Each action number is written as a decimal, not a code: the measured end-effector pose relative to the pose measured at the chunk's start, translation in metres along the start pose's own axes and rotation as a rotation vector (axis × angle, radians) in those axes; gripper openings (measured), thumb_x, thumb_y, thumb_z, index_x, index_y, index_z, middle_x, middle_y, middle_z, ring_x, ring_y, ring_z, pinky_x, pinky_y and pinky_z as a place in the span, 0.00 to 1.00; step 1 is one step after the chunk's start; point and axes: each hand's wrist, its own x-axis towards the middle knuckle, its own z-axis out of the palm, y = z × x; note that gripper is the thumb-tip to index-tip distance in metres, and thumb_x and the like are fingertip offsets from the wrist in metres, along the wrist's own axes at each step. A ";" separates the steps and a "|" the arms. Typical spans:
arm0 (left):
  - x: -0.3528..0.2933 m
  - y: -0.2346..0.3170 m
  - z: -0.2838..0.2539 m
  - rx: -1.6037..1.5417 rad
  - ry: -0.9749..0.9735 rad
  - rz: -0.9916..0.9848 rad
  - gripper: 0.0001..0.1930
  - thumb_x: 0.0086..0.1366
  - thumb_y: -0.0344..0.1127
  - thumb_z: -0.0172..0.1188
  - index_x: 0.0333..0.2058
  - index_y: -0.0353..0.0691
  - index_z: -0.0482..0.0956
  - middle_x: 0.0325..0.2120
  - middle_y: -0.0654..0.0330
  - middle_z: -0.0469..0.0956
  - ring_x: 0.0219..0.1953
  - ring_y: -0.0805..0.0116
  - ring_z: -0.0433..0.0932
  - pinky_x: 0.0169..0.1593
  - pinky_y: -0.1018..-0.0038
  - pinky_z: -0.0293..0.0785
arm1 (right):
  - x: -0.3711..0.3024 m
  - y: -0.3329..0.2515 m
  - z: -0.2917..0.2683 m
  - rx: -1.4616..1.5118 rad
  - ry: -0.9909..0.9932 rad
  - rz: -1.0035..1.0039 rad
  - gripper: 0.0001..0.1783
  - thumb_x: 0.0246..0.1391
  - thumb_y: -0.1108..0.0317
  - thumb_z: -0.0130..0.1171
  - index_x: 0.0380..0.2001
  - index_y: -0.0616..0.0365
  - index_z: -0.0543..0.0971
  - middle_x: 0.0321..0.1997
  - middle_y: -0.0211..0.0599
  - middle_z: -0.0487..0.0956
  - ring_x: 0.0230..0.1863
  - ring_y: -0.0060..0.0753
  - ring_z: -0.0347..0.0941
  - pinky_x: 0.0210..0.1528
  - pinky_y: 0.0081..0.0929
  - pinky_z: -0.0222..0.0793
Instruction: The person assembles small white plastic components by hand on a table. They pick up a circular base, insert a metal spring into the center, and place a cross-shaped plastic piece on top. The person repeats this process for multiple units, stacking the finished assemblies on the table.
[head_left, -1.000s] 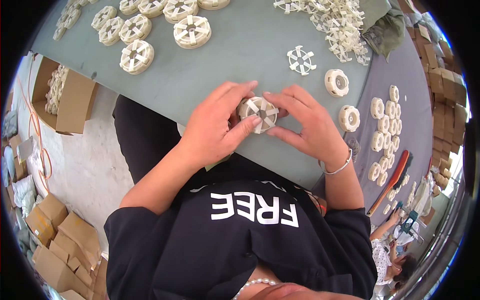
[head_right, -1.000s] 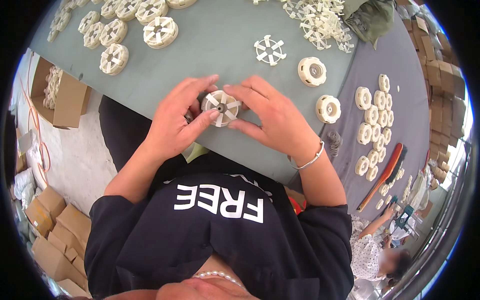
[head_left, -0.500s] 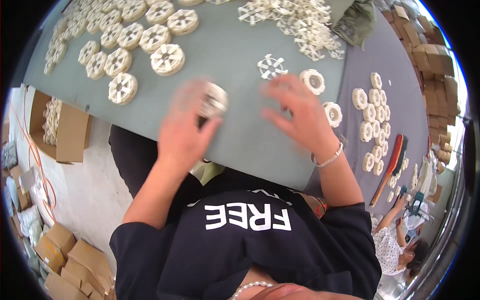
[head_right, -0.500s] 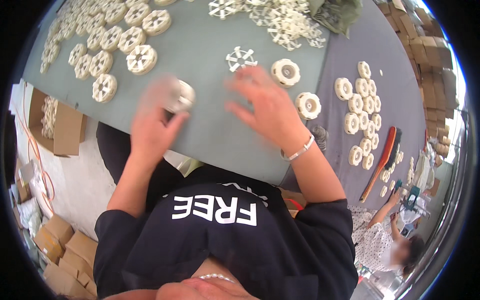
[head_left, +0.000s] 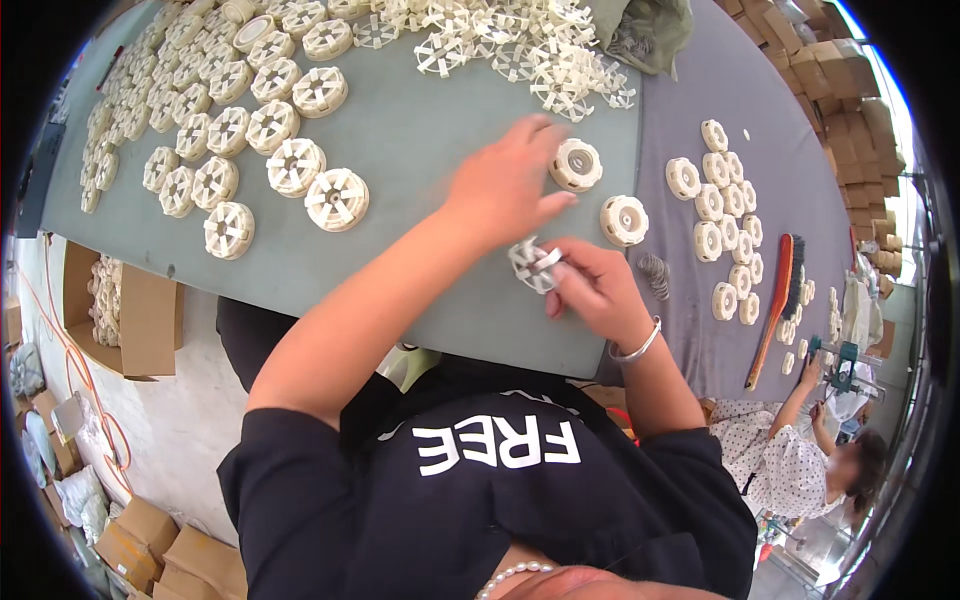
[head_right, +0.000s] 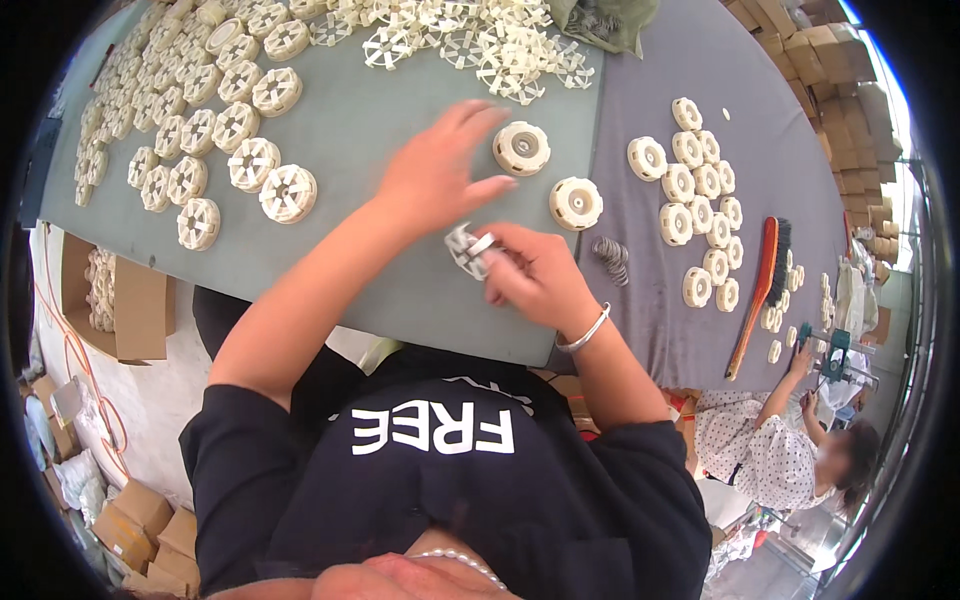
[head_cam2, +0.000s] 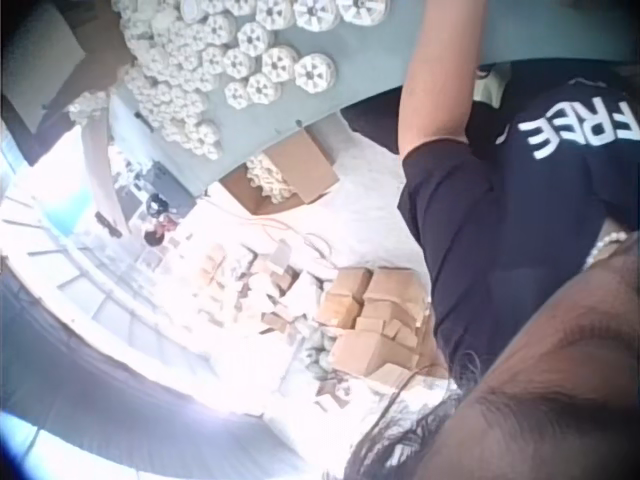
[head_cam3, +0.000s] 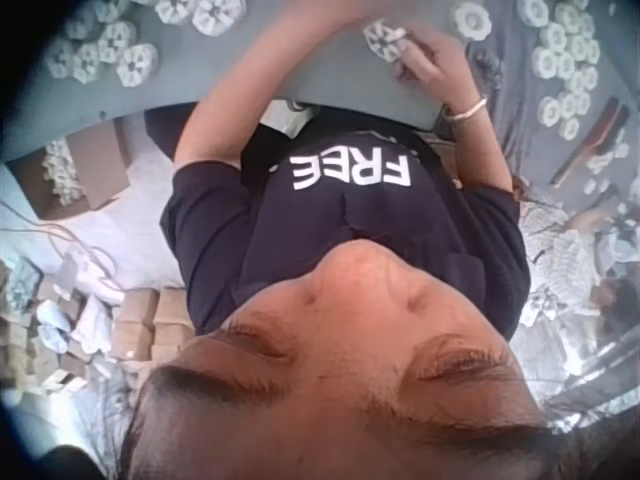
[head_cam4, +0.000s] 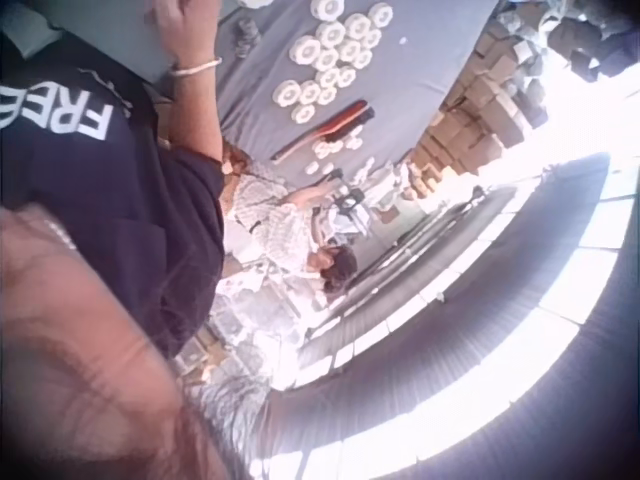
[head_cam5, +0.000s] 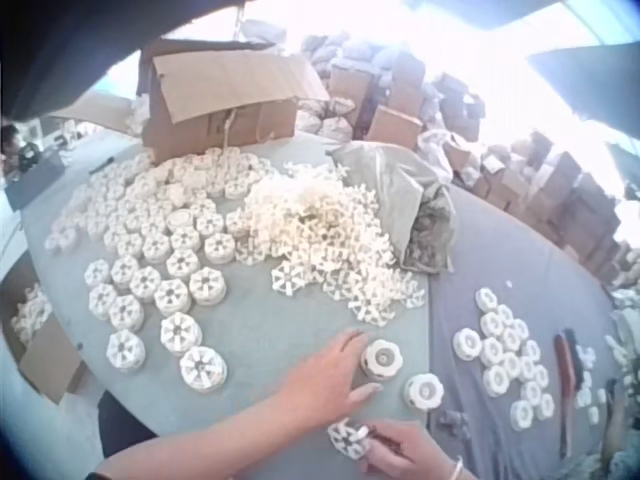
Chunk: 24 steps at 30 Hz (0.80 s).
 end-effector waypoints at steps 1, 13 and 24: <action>0.011 0.001 0.008 -0.018 -0.038 0.016 0.31 0.65 0.45 0.71 0.65 0.50 0.76 0.67 0.55 0.74 0.61 0.48 0.80 0.60 0.56 0.81 | -0.001 0.003 -0.001 0.166 0.033 0.070 0.14 0.68 0.67 0.61 0.52 0.60 0.83 0.39 0.37 0.86 0.25 0.16 0.78 0.28 0.24 0.75; -0.099 -0.012 -0.061 -0.070 -0.118 -0.107 0.35 0.55 0.33 0.77 0.64 0.50 0.80 0.65 0.59 0.77 0.42 0.62 0.83 0.40 0.69 0.81 | -0.004 -0.021 -0.006 -0.444 0.068 -0.119 0.33 0.54 0.65 0.76 0.64 0.51 0.81 0.57 0.37 0.77 0.35 0.31 0.78 0.39 0.27 0.78; -0.136 -0.012 -0.067 -0.417 0.085 -0.305 0.29 0.63 0.41 0.77 0.61 0.43 0.81 0.57 0.58 0.79 0.25 0.77 0.73 0.32 0.78 0.74 | -0.006 -0.038 -0.020 -0.690 0.066 -0.104 0.44 0.41 0.70 0.82 0.66 0.51 0.81 0.51 0.34 0.80 0.35 0.30 0.74 0.40 0.27 0.76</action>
